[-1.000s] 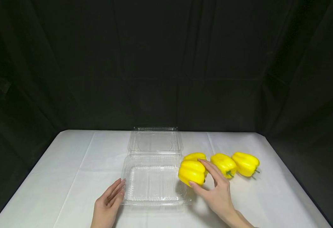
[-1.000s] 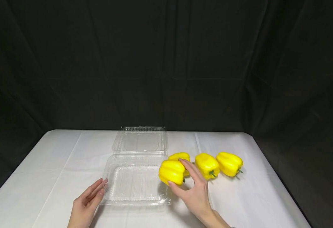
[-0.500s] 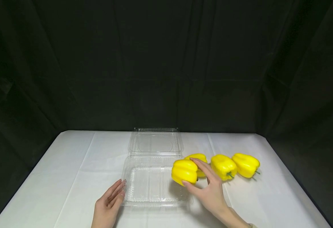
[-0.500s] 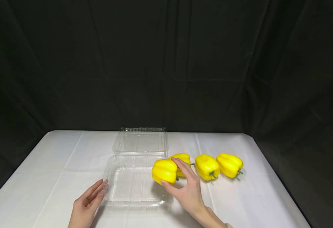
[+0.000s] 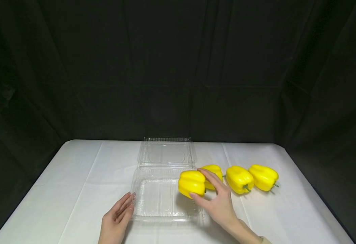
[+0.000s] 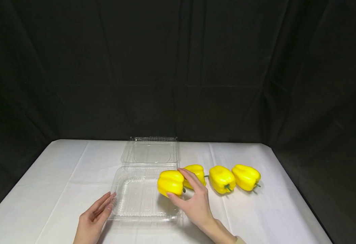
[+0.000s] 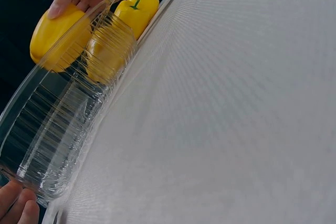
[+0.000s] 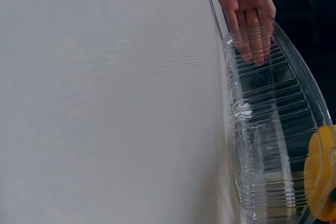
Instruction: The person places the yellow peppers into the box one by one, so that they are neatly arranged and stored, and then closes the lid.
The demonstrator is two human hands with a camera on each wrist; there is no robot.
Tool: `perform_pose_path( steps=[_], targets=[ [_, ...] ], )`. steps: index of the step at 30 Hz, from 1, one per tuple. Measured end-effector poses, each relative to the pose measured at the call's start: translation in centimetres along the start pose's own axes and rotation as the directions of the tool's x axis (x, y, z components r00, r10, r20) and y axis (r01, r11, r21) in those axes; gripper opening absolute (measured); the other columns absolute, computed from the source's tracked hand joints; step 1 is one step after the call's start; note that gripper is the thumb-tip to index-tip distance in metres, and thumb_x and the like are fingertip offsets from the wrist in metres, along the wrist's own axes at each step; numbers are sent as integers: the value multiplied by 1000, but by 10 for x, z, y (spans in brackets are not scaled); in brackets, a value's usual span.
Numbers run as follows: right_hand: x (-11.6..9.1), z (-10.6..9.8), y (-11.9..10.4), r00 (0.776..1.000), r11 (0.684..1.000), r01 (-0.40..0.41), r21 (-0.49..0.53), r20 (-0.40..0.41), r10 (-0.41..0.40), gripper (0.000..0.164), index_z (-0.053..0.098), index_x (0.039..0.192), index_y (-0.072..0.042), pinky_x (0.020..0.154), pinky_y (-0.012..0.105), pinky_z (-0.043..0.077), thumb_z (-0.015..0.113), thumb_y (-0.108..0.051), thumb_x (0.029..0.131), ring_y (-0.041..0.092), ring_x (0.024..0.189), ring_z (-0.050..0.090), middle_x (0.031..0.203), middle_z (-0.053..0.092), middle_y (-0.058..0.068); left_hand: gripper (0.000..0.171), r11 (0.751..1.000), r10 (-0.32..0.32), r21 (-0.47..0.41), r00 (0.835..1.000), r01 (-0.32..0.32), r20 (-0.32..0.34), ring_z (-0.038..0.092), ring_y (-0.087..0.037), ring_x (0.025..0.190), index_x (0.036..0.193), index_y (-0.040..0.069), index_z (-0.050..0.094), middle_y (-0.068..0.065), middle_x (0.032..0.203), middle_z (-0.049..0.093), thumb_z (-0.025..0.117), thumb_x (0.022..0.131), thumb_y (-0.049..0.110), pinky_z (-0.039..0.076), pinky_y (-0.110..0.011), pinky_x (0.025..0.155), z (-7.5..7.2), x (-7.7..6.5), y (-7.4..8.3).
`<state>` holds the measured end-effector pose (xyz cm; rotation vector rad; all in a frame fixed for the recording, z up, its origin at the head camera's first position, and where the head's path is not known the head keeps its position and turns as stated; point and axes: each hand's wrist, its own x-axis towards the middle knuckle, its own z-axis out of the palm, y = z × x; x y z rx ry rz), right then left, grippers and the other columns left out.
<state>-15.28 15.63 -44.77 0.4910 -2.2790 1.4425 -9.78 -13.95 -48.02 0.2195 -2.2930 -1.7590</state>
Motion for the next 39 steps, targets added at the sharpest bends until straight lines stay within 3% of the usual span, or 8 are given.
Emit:
perform_pose_path(
  steps=[10, 22, 28, 39],
  targets=[
    [2, 5, 2, 1000, 1000, -7, -27, 14, 7, 71, 59, 138, -19, 105, 18, 46, 90, -22, 74, 12, 124, 56, 137, 61, -4, 41, 1000, 0, -3, 1000, 0, 1, 64, -27, 120, 135, -2, 57, -14, 131, 66, 65, 96, 7, 56, -19, 93, 0, 1, -2],
    [6, 10, 3, 999, 999, -23, -23, 34, 23, 71, 60, 137, -22, 103, 41, 54, 91, -23, 73, 20, 122, 60, 136, 62, -3, 40, 999, -39, 8, 999, 39, -5, 65, -24, 119, 135, -2, 57, -10, 130, 67, 65, 96, 7, 57, -20, 92, 2, 3, -2],
    [10, 14, 8, 998, 999, -39, 0, 55, 39, 70, 60, 136, -22, 100, 45, 57, 90, -22, 74, 19, 119, 61, 134, 63, -5, 40, 999, -31, 7, 999, 31, -8, 65, -25, 119, 134, -2, 57, -11, 130, 67, 65, 96, 6, 57, -20, 92, 2, 2, -2],
    [14, 19, 12, 994, 998, -67, -11, 81, 68, 69, 61, 135, -23, 104, 51, 52, 91, -27, 73, 20, 123, 60, 137, 61, -9, 40, 1000, 12, 10, 1000, -12, -12, 65, -28, 118, 134, -4, 57, -14, 129, 66, 65, 96, 5, 57, -18, 91, 1, 1, 0]
  ],
)
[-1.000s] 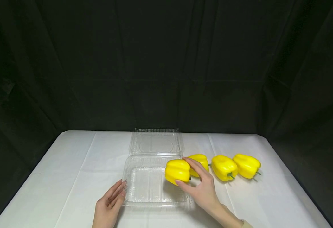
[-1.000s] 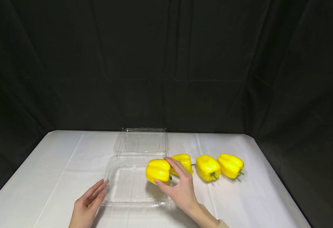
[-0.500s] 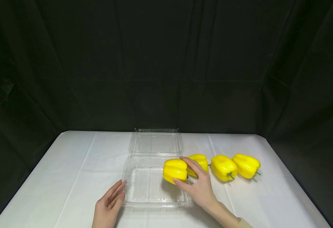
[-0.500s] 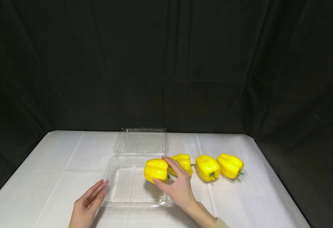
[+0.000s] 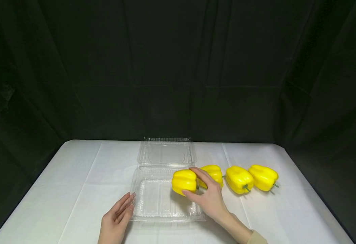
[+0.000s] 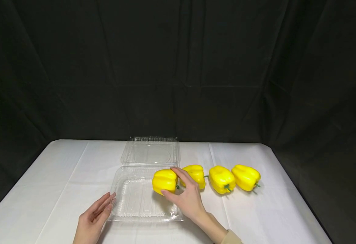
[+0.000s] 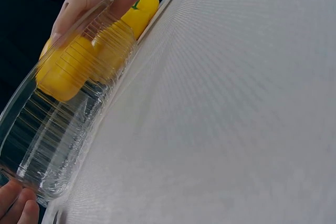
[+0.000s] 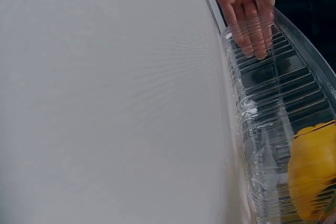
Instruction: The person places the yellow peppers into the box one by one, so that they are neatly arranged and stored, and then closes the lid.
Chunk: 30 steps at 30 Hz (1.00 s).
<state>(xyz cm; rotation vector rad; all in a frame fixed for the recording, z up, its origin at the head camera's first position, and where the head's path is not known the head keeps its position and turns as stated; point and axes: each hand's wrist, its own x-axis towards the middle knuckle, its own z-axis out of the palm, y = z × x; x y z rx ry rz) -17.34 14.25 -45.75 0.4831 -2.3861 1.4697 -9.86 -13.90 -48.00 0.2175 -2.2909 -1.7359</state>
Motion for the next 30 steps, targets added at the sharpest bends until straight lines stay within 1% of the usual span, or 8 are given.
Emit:
perform_pose_path(
  steps=[5, 7, 12, 20, 22, 25, 30],
  targets=[
    [1, 2, 1, 1000, 1000, -1, -9, 8, 2, 72, 60, 136, -22, 108, 53, 47, 92, -27, 72, 21, 127, 58, 139, 60, -8, 40, 1000, -1, -7, 1000, 1, 7, 65, -28, 119, 135, -4, 57, -15, 130, 66, 65, 97, 6, 57, -19, 92, 0, 0, 1],
    [1, 2, 1, 1000, 1000, 4, -9, 12, -4, 73, 60, 137, -22, 110, 55, 45, 92, -27, 71, 22, 129, 56, 140, 59, -6, 40, 1000, 2, -6, 1000, -2, 9, 65, -28, 119, 135, -4, 57, -15, 130, 66, 65, 96, 6, 57, -19, 92, 0, 0, 0],
    [1, 4, 3, 999, 1000, 4, -12, 33, -3, 74, 59, 138, -20, 114, 58, 41, 92, -28, 72, 27, 136, 50, 143, 58, 0, 40, 1000, -18, -8, 1000, 18, 8, 65, -25, 118, 134, -3, 57, -12, 130, 67, 65, 96, 4, 57, -20, 92, 1, 2, -2],
    [0, 6, 2, 998, 998, -18, -67, 66, 22, 76, 59, 138, -22, 117, 52, 41, 92, -28, 70, 27, 139, 48, 144, 57, -2, 40, 999, -34, -9, 999, 34, 8, 65, -24, 118, 134, -2, 57, -11, 129, 67, 65, 95, 5, 57, -19, 92, 1, 2, -2],
    [0, 7, 2, 997, 996, -15, -83, 78, 21, 76, 59, 137, -21, 117, 51, 41, 93, -28, 69, 27, 138, 48, 145, 57, 1, 40, 1000, -28, -8, 1000, 28, 10, 65, -25, 119, 135, -2, 57, -12, 130, 67, 65, 96, 6, 57, -20, 92, 1, 2, -1],
    [1, 8, 1, 996, 994, -2, -111, 93, 12, 76, 60, 136, -18, 116, 50, 42, 93, -25, 68, 27, 137, 50, 143, 58, 1, 40, 999, -32, -9, 999, 32, 10, 65, -25, 119, 135, -1, 57, -12, 130, 67, 65, 96, 7, 56, -20, 93, 0, 1, 0],
    [1, 8, -2, 992, 991, -14, -137, 122, 31, 76, 60, 136, -16, 116, 49, 42, 94, -23, 67, 27, 135, 52, 142, 58, -2, 40, 999, -41, -11, 999, 41, 7, 65, -25, 119, 135, 0, 58, -11, 129, 67, 65, 96, 7, 56, -18, 93, 0, 1, 0]
  ],
)
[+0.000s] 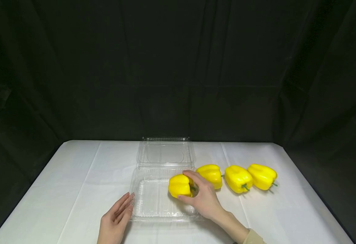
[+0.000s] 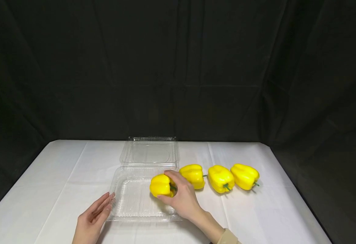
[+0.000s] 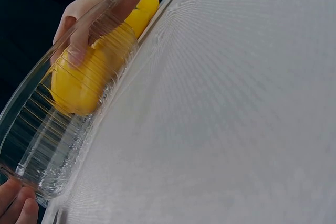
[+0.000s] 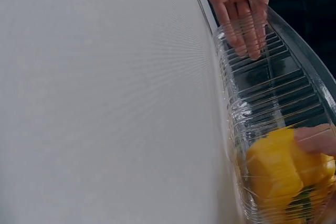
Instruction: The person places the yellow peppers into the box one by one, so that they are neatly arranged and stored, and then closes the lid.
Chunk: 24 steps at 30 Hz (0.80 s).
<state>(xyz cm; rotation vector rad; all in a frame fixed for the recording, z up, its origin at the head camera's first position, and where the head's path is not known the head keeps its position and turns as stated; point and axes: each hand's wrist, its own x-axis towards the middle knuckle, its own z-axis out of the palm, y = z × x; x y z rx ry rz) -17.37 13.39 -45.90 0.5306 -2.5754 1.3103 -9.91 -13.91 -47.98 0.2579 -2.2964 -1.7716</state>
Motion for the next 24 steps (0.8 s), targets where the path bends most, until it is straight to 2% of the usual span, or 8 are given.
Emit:
perform_pose_path(
  steps=[9, 18, 24],
  targets=[
    [0, -1, -3, 999, 1000, -3, -21, 44, 4, 78, 57, 139, -13, 118, 49, 40, 92, -20, 70, 28, 138, 49, 145, 55, 0, 40, 1000, 31, 5, 1000, -31, 3, 65, -27, 119, 135, -3, 57, -14, 130, 66, 65, 97, 7, 56, -18, 93, -1, -1, 1],
    [0, 0, -2, 999, 999, 17, -35, 50, -15, 78, 54, 142, -9, 118, 51, 40, 90, -17, 73, 30, 139, 48, 148, 52, 3, 40, 1000, 21, 3, 1000, -21, 4, 65, -27, 119, 135, -2, 57, -14, 130, 66, 65, 97, 6, 55, -17, 93, -1, -2, 3],
    [1, 0, -3, 999, 999, 17, -35, 47, -15, 78, 53, 143, -11, 119, 50, 39, 89, -15, 73, 28, 140, 46, 150, 50, 2, 40, 1000, 12, 1, 1000, -12, 3, 65, -27, 119, 136, -2, 57, -14, 129, 67, 65, 97, 6, 55, -16, 93, -1, -2, 3]
  ],
)
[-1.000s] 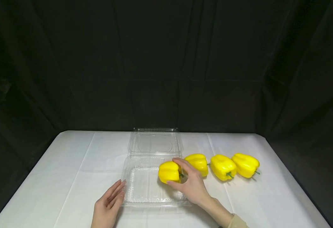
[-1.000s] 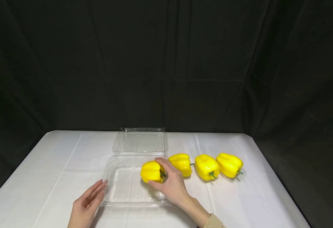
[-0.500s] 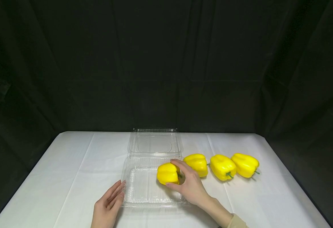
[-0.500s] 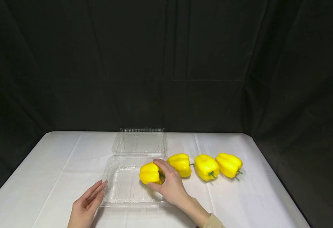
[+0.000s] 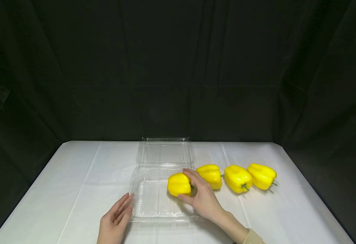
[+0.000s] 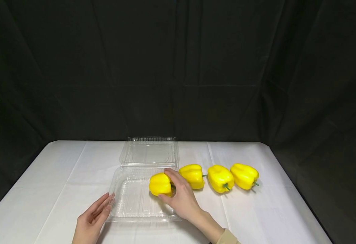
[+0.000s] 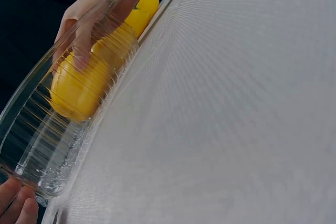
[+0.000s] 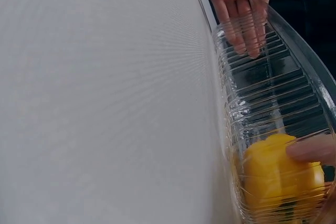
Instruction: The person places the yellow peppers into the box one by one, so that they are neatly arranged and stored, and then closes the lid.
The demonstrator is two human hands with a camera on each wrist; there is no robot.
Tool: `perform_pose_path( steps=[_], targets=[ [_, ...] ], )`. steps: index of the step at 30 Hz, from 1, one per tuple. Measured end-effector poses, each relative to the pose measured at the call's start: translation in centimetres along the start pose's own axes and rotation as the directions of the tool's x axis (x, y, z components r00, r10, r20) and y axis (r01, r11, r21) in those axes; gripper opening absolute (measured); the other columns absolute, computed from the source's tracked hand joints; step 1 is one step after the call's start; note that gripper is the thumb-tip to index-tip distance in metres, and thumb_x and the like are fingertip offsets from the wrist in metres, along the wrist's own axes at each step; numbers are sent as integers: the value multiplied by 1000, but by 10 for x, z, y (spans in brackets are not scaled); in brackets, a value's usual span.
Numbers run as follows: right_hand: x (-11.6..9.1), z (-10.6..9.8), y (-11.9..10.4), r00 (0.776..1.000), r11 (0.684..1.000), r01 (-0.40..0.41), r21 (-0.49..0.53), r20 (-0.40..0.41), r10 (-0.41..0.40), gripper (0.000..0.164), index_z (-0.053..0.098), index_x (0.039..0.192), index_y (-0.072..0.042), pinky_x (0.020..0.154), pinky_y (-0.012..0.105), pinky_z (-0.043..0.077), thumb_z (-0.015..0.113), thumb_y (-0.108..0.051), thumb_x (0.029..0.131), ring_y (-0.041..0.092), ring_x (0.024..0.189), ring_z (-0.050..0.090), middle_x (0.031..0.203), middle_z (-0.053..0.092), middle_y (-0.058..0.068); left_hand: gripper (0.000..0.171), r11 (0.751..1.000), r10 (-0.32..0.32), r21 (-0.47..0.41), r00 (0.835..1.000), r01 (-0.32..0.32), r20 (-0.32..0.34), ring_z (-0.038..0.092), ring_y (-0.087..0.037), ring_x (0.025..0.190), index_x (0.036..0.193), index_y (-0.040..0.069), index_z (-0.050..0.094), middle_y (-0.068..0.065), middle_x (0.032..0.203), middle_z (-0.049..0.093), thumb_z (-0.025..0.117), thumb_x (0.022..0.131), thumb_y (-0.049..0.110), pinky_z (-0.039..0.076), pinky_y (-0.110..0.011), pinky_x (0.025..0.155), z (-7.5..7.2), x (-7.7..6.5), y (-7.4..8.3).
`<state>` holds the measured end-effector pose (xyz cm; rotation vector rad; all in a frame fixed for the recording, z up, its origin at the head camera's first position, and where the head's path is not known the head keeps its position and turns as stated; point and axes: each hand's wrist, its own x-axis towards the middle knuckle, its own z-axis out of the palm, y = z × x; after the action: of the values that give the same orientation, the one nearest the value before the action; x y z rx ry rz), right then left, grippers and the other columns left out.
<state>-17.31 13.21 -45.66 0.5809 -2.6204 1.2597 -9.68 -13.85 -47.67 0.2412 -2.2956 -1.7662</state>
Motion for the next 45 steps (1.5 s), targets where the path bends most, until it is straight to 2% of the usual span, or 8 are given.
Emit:
perform_pose_path(
  steps=[9, 18, 26, 30, 35, 45],
  targets=[
    [1, 0, 0, 1000, 1000, -8, 16, -8, 8, 79, 51, 145, -15, 121, 47, 36, 88, -12, 75, 25, 143, 43, 152, 48, -1, 40, 1000, 16, 6, 1000, -16, -9, 66, -27, 117, 134, -3, 58, -14, 128, 67, 65, 96, 5, 56, -16, 91, 0, 0, -2],
    [0, -1, -1, 1000, 999, -11, 32, -24, 12, 75, 52, 143, -10, 122, 45, 35, 87, -11, 76, 26, 143, 43, 152, 48, 1, 40, 1000, 6, -2, 1000, -6, -4, 65, -27, 118, 135, -2, 57, -14, 129, 67, 64, 96, 5, 56, -16, 92, 0, 0, -2],
    [-1, 0, 2, 999, 999, 42, 19, -30, -41, 76, 52, 143, -7, 121, 47, 36, 86, -8, 75, 28, 141, 44, 152, 47, 2, 40, 1000, 1, -9, 1000, -1, -1, 65, -26, 118, 135, -2, 57, -14, 129, 67, 64, 96, 4, 55, -15, 92, 0, 0, -1],
    [-2, 0, 3, 998, 998, 62, 15, -24, -61, 74, 51, 144, -7, 120, 47, 36, 83, -10, 78, 28, 142, 43, 153, 46, 2, 40, 1000, -6, -3, 1000, 6, -1, 65, -26, 119, 136, -2, 57, -14, 129, 67, 64, 97, 5, 55, -15, 92, 0, 0, -1],
    [-3, 0, 4, 998, 998, 64, 24, -20, -64, 69, 51, 144, -8, 120, 48, 36, 80, -13, 82, 28, 143, 43, 154, 45, 0, 40, 1000, -11, 9, 1000, 11, -2, 65, -26, 119, 136, -2, 57, -14, 129, 67, 63, 97, 6, 56, -16, 92, 1, 0, -1],
    [-3, 0, 4, 997, 998, 68, 19, -22, -68, 68, 51, 144, -8, 120, 48, 36, 79, -13, 82, 27, 143, 43, 154, 45, -1, 40, 1000, -8, 9, 1000, 8, -7, 65, -26, 119, 136, -2, 57, -14, 128, 67, 63, 97, 5, 56, -16, 91, 1, 0, -2]
  ],
)
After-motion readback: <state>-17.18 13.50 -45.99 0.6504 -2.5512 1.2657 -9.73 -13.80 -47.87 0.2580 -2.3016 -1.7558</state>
